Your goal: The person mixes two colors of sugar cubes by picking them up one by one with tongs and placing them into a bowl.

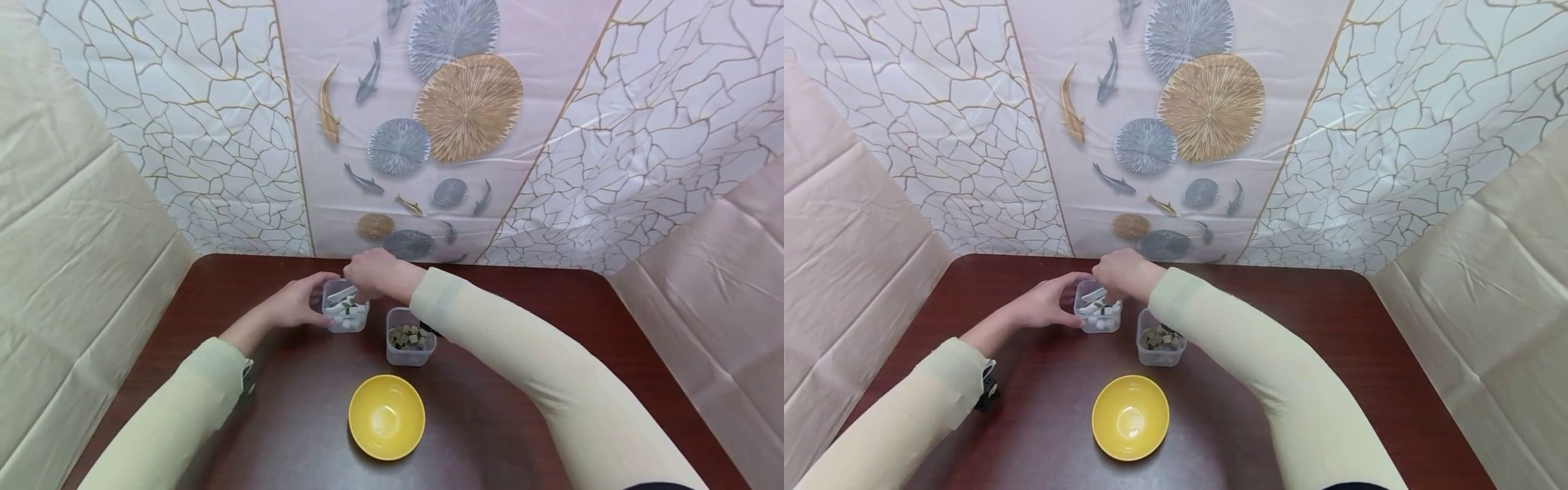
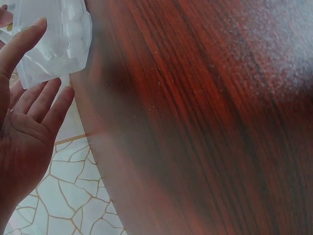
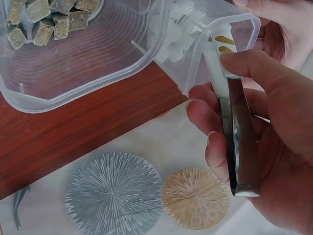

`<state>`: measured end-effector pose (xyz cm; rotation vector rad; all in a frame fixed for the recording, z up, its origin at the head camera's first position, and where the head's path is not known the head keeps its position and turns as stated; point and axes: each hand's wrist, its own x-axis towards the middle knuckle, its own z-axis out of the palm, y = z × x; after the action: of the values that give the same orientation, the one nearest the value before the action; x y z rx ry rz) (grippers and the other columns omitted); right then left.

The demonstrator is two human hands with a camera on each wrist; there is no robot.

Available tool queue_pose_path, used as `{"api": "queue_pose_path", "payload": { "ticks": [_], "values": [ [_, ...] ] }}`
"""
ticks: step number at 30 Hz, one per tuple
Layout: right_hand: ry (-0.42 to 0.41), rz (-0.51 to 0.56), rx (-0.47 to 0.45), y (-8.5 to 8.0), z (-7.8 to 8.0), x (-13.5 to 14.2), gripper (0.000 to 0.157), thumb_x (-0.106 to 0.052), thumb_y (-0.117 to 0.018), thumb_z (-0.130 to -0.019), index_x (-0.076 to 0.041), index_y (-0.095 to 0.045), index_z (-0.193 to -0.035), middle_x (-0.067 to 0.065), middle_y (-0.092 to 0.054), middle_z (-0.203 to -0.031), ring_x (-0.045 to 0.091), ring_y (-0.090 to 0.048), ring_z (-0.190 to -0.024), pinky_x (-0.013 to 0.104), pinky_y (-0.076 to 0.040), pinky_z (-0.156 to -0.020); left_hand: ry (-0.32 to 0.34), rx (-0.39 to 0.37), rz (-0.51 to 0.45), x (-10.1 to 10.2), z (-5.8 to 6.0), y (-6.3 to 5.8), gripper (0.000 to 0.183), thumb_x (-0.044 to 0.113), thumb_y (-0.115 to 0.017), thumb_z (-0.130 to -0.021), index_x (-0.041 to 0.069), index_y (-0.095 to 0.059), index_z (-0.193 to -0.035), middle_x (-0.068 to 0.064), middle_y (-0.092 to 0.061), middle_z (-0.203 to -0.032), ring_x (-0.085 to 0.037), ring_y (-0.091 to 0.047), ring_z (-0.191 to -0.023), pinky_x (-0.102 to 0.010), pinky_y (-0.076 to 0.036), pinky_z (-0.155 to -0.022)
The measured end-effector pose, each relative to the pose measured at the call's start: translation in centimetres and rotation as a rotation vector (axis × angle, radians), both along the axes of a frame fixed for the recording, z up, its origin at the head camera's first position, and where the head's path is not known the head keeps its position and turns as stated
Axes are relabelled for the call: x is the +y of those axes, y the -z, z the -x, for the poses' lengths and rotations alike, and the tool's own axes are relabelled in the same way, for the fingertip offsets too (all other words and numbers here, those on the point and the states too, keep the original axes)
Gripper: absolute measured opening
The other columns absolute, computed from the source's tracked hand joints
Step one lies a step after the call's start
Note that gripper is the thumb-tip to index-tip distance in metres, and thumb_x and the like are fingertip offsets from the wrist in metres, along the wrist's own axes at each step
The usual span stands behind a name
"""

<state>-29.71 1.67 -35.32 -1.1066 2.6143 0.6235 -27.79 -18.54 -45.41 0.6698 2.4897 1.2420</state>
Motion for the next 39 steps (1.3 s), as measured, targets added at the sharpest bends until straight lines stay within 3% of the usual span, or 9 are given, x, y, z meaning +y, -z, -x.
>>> {"api": "queue_pose_path", "payload": {
  "ticks": [7, 18, 28, 39],
  "values": [
    [0.028, 0.001, 0.001, 0.02, 0.48, 0.19, 0.032, -0.043, -0.073, -0.101, -0.016, -0.076, -0.118, 0.001, -0.075, -0.111, 0.019, -0.07, -0.096, 0.038, -0.062, -0.087, 0.002, -0.007, -0.002, 0.04, -0.03, -0.16, 0.087, 0.007, -0.091, -0.084, 0.006, -0.044, -0.157, -0.018, -0.06, -0.15, -0.038, -0.057, -0.141, -0.052, -0.05, -0.116],
    [0.004, 0.008, 0.022, 0.05, 0.38, 0.02, 0.032, -0.042, -0.073, -0.101, -0.016, -0.076, -0.118, 0.001, -0.076, -0.109, 0.02, -0.071, -0.094, 0.039, -0.063, -0.086, 0.016, 0.018, -0.013, -0.04, 0.0, -0.03, 0.085, 0.006, -0.091, -0.084, 0.002, -0.044, -0.156, -0.02, -0.06, -0.148, -0.041, -0.057, -0.14, -0.053, -0.05, -0.115],
    [0.002, -0.01, 0.065, 0.03, 0.16, 0.17, 0.033, -0.046, -0.074, -0.1, -0.018, -0.077, -0.116, -0.001, -0.077, -0.107, 0.018, -0.071, -0.09, 0.037, -0.063, -0.085, -0.001, 0.005, 0.007, -0.03, -0.13, 0.13, 0.086, 0.008, -0.091, -0.084, 0.006, -0.045, -0.157, -0.019, -0.06, -0.149, -0.04, -0.058, -0.139, -0.053, -0.051, -0.115],
    [-0.013, -0.002, 0.053, -0.34, -0.39, -0.2, 0.036, -0.045, -0.073, -0.1, -0.017, -0.076, -0.123, 0.001, -0.077, -0.113, 0.021, -0.072, -0.1, 0.038, -0.063, -0.089, -0.002, 0.013, 0.008, -0.05, -0.17, -0.01, 0.087, 0.007, -0.091, -0.084, 0.007, -0.044, -0.157, -0.017, -0.06, -0.149, -0.038, -0.057, -0.14, -0.052, -0.051, -0.115]
  ]
}}
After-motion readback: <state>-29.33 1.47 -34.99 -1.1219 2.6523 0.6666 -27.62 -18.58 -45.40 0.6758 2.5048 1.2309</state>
